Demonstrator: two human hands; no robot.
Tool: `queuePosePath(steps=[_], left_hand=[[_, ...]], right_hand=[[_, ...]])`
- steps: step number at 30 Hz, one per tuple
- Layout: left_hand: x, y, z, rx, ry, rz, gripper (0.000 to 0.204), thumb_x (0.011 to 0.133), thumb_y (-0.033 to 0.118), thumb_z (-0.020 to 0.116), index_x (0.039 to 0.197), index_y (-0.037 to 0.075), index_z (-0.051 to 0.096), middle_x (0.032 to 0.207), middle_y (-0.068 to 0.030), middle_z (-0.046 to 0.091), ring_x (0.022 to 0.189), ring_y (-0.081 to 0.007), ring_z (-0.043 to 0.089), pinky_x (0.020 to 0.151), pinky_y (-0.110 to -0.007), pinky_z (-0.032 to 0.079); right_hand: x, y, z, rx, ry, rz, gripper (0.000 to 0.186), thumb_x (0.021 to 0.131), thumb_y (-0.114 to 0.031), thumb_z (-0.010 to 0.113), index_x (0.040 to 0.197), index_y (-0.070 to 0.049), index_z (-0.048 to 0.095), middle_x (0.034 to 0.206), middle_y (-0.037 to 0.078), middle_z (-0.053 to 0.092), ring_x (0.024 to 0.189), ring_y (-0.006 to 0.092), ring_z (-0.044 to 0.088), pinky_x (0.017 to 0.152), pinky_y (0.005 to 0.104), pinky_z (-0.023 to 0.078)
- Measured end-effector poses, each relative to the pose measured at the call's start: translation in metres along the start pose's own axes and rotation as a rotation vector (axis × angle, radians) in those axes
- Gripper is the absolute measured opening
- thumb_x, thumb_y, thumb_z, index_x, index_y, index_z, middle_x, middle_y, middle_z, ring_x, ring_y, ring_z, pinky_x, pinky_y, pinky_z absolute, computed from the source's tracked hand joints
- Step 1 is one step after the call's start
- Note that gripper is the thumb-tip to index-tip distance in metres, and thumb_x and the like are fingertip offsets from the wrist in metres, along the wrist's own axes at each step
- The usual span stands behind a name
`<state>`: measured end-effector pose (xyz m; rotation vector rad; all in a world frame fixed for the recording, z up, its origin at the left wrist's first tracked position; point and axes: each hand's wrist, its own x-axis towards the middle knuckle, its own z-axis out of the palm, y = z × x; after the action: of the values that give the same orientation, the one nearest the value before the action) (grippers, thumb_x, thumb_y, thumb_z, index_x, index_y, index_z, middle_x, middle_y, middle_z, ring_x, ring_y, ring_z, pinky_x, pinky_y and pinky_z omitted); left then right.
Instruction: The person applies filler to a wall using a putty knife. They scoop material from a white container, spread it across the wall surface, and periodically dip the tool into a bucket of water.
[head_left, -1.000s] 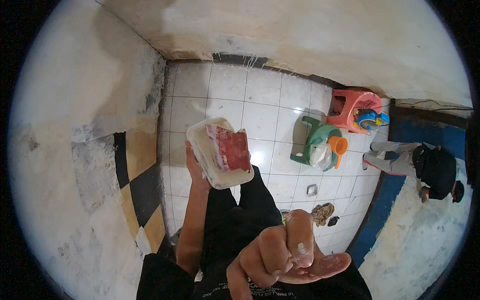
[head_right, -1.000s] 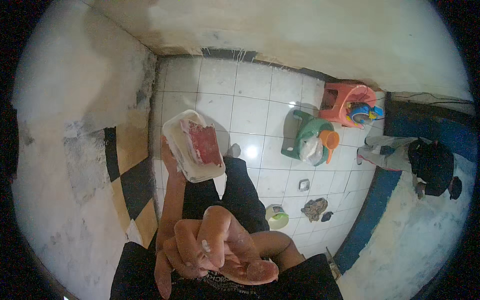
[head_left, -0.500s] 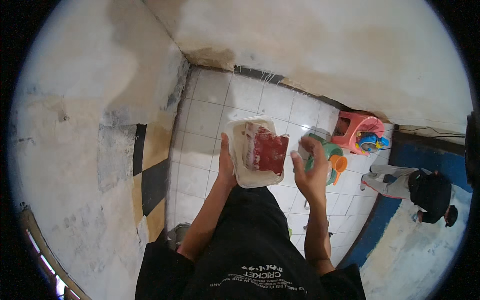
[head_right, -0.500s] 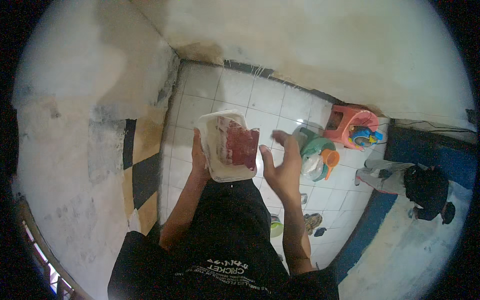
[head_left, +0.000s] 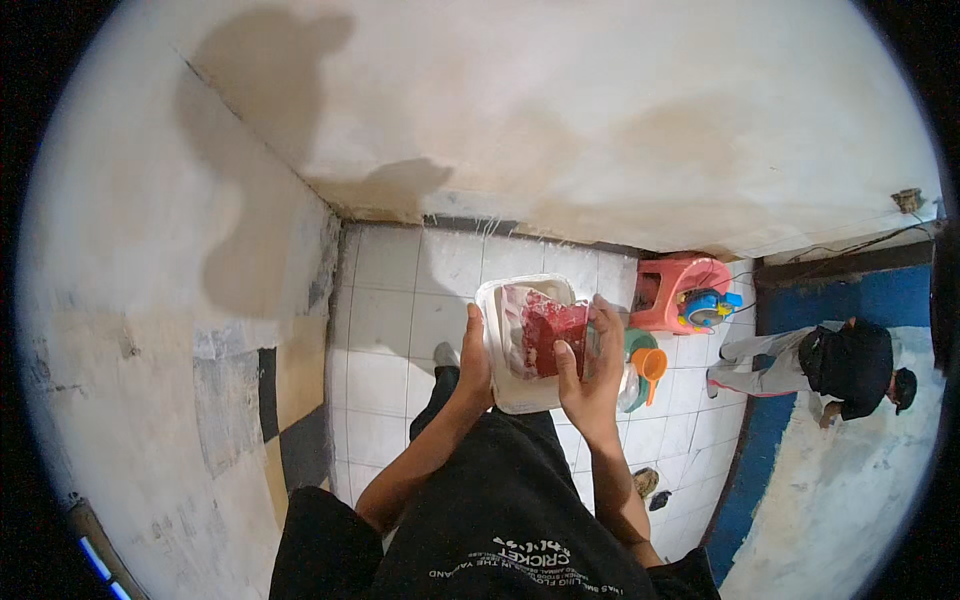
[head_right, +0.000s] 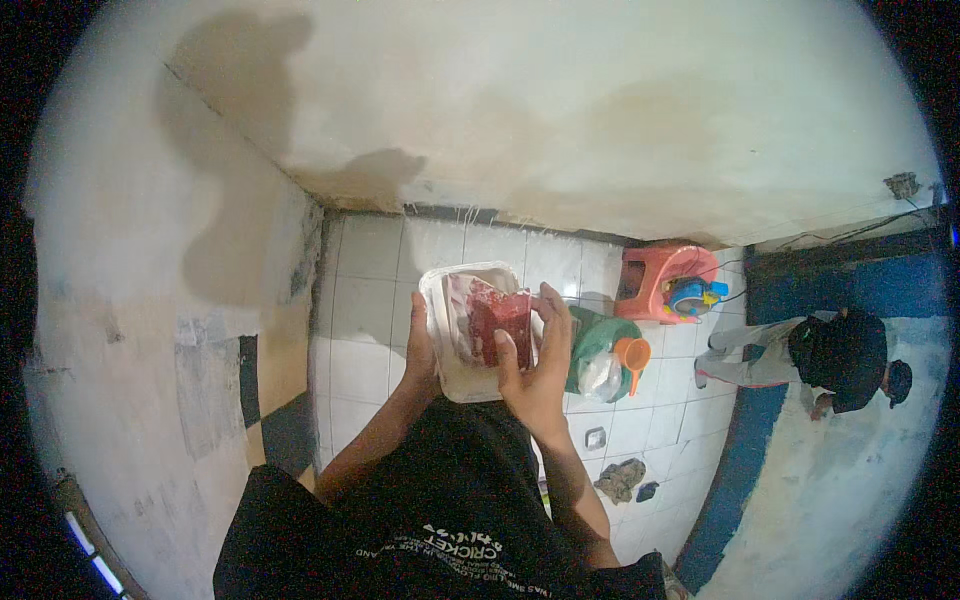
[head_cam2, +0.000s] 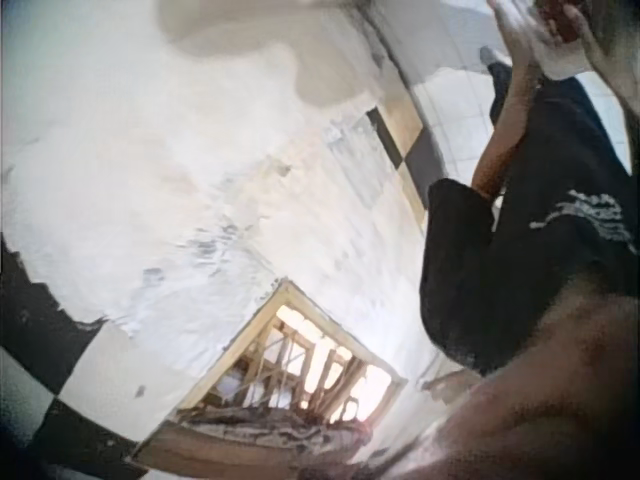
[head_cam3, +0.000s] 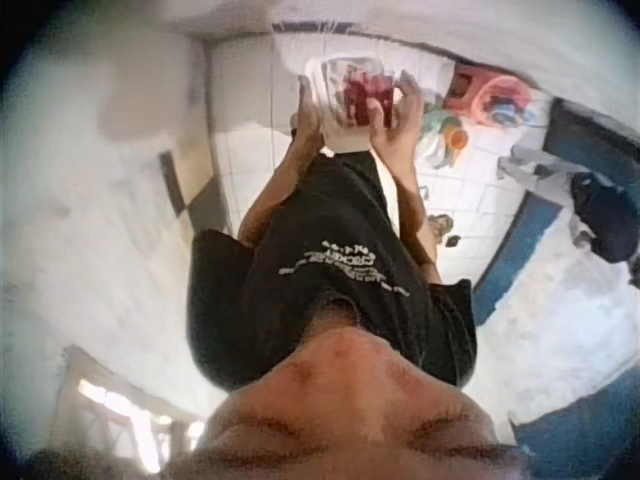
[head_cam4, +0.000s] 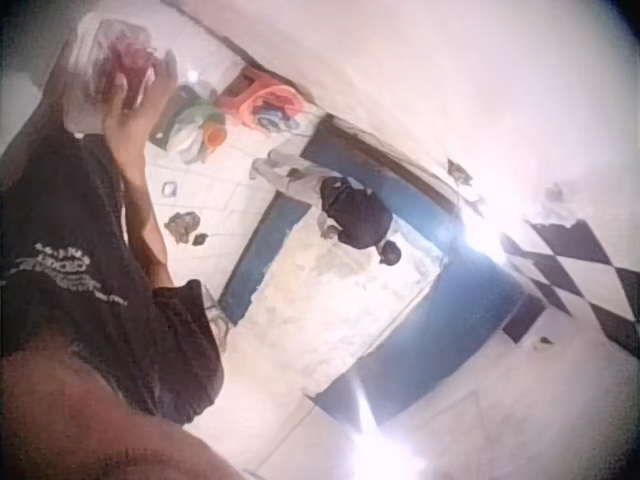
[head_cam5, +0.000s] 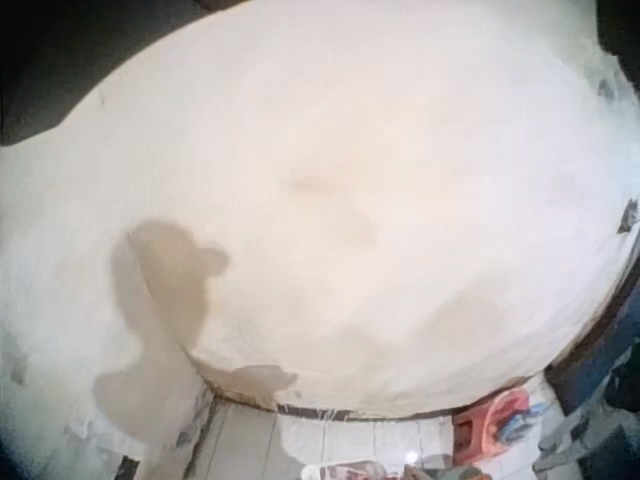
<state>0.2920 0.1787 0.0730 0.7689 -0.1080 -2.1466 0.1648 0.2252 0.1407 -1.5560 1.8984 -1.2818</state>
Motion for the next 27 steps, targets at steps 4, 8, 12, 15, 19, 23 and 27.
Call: queuePosePath(steps=[4, 8, 12, 15, 19, 23, 27], left_hand=[[0.010, 0.002, 0.025, 0.071, -0.080, -0.088, 0.067, 0.092, 0.058, 0.021, 0.131, 0.005, 0.036, 0.121, -0.0155, 0.052, 0.107, -0.0261, 0.055, 0.092, -0.041, 0.046], [0.027, -0.020, 0.026, 0.130, -0.110, -0.065, 0.070, 0.091, 0.060, 0.023, 0.131, 0.005, 0.037, 0.125, -0.0154, 0.049, 0.109, -0.0278, 0.053, 0.093, -0.043, 0.045], [0.030, -0.049, 0.008, -0.072, -0.207, -0.093, 0.070, 0.090, 0.061, 0.025, 0.134, 0.007, 0.035, 0.127, -0.0169, 0.048, 0.114, -0.0312, 0.050, 0.096, -0.048, 0.042], [0.043, -0.080, 0.010, -0.056, -0.106, -0.068, 0.069, 0.089, 0.061, 0.027, 0.133, 0.008, 0.036, 0.127, -0.0156, 0.048, 0.115, -0.0303, 0.050, 0.096, -0.047, 0.041], [0.067, -0.132, 0.011, -0.222, -0.163, -0.071, 0.061, 0.090, 0.054, 0.034, 0.130, 0.010, 0.042, 0.125, -0.0136, 0.051, 0.110, -0.0303, 0.053, 0.095, -0.047, 0.043], [0.091, -0.165, 0.020, -0.252, -0.109, -0.091, 0.061, 0.088, 0.055, 0.036, 0.129, 0.010, 0.045, 0.124, -0.0135, 0.052, 0.109, -0.0311, 0.053, 0.096, -0.047, 0.042], [0.110, -0.181, 0.041, -0.380, -0.287, -0.006, 0.060, 0.088, 0.050, 0.037, 0.129, 0.005, 0.039, 0.126, -0.0176, 0.047, 0.111, -0.0313, 0.049, 0.098, -0.045, 0.039]], right_hand=[[0.014, 0.022, -0.019, 0.304, -0.095, 0.230, 0.036, 0.087, -0.004, 0.053, 0.121, 0.005, 0.042, 0.111, 0.016, 0.056, 0.103, 0.0239, 0.057, 0.079, 0.0286, 0.051], [0.021, 0.048, -0.031, 0.327, -0.048, 0.216, 0.033, 0.088, -0.003, 0.052, 0.119, 0.004, 0.042, 0.113, 0.016, 0.054, 0.103, 0.0222, 0.056, 0.080, 0.0302, 0.051], [0.019, 0.077, -0.043, 0.360, -0.094, 0.328, 0.025, 0.088, -0.001, 0.050, 0.112, 0.003, 0.043, 0.119, 0.017, 0.051, 0.104, 0.0192, 0.055, 0.079, 0.0266, 0.049], [0.023, 0.087, -0.056, 0.363, -0.060, 0.305, 0.021, 0.086, 0.001, 0.050, 0.106, 0.003, 0.044, 0.127, 0.023, 0.046, 0.111, 0.0236, 0.052, 0.084, 0.0302, 0.047], [0.031, 0.120, -0.083, 0.112, 0.026, 0.001, 0.021, 0.079, 0.003, 0.054, 0.099, 0.003, 0.047, 0.120, 0.025, 0.048, 0.108, 0.0305, 0.051, 0.092, 0.0400, 0.040], [0.047, 0.108, -0.117, -0.036, 0.106, -0.144, 0.020, 0.073, 0.001, 0.057, 0.092, 0.000, 0.052, 0.100, 0.018, 0.048, 0.094, 0.0335, 0.047, 0.090, 0.0424, 0.035], [0.057, 0.103, -0.144, -0.159, -0.132, -0.178, 0.016, 0.079, -0.007, 0.056, 0.093, -0.002, 0.051, 0.084, 0.020, 0.053, 0.080, 0.0350, 0.055, 0.073, 0.0430, 0.042]])
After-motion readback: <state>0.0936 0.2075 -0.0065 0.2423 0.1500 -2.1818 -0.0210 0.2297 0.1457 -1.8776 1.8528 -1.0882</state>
